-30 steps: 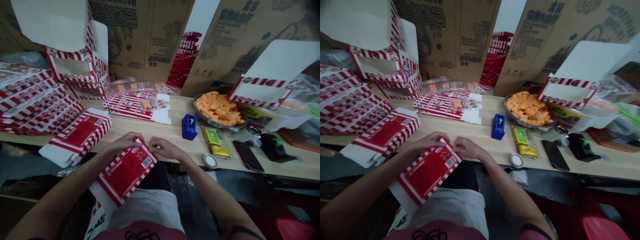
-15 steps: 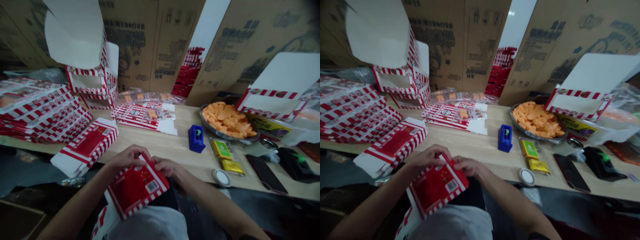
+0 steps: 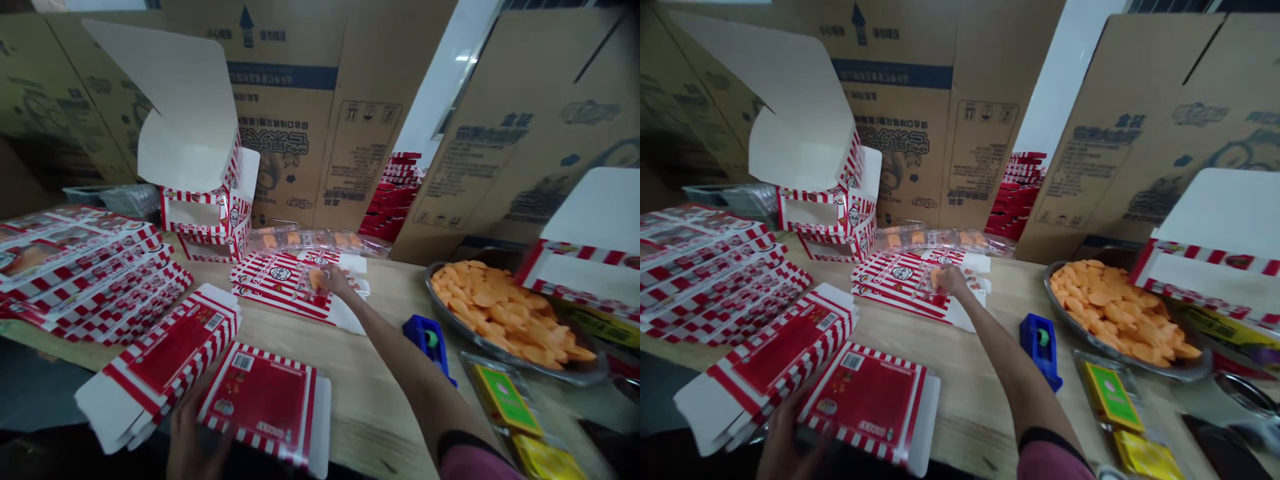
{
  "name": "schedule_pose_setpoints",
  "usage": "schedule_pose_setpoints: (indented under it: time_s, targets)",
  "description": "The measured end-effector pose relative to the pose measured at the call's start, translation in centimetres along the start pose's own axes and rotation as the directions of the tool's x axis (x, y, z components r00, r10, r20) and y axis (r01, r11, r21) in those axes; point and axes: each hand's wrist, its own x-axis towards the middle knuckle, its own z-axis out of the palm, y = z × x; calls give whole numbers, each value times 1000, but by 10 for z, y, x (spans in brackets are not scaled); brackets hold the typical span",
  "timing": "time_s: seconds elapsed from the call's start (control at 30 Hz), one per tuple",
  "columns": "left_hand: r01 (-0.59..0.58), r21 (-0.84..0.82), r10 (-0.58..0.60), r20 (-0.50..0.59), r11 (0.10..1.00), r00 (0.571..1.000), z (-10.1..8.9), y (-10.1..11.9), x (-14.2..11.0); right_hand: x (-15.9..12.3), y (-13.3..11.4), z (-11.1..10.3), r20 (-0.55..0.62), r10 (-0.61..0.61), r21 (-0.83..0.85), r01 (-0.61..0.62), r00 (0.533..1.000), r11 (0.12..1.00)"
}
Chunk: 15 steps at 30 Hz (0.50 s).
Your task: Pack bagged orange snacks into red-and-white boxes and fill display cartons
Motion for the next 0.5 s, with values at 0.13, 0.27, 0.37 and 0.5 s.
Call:
schedule_pose_setpoints:
  time_s: [0.13, 0.27, 0.37, 0.5]
  targets:
    - [-547, 427, 268, 556, 720, 787, 10, 15, 20, 46, 3, 10, 137, -17, -186, 42, 990, 982]
    - [-740, 349, -31, 913, 575, 406, 36, 53, 62, 67, 0, 20, 241, 20, -337, 64, 970, 939]
    - [-743, 300, -119, 950, 598, 288, 46, 66, 76, 58, -3, 16, 286, -20, -396, 137, 958, 908]
    - [-693, 386, -107, 906, 609, 410, 42, 65, 69, 17, -16, -1, 277, -146, -421, 257, 950, 870]
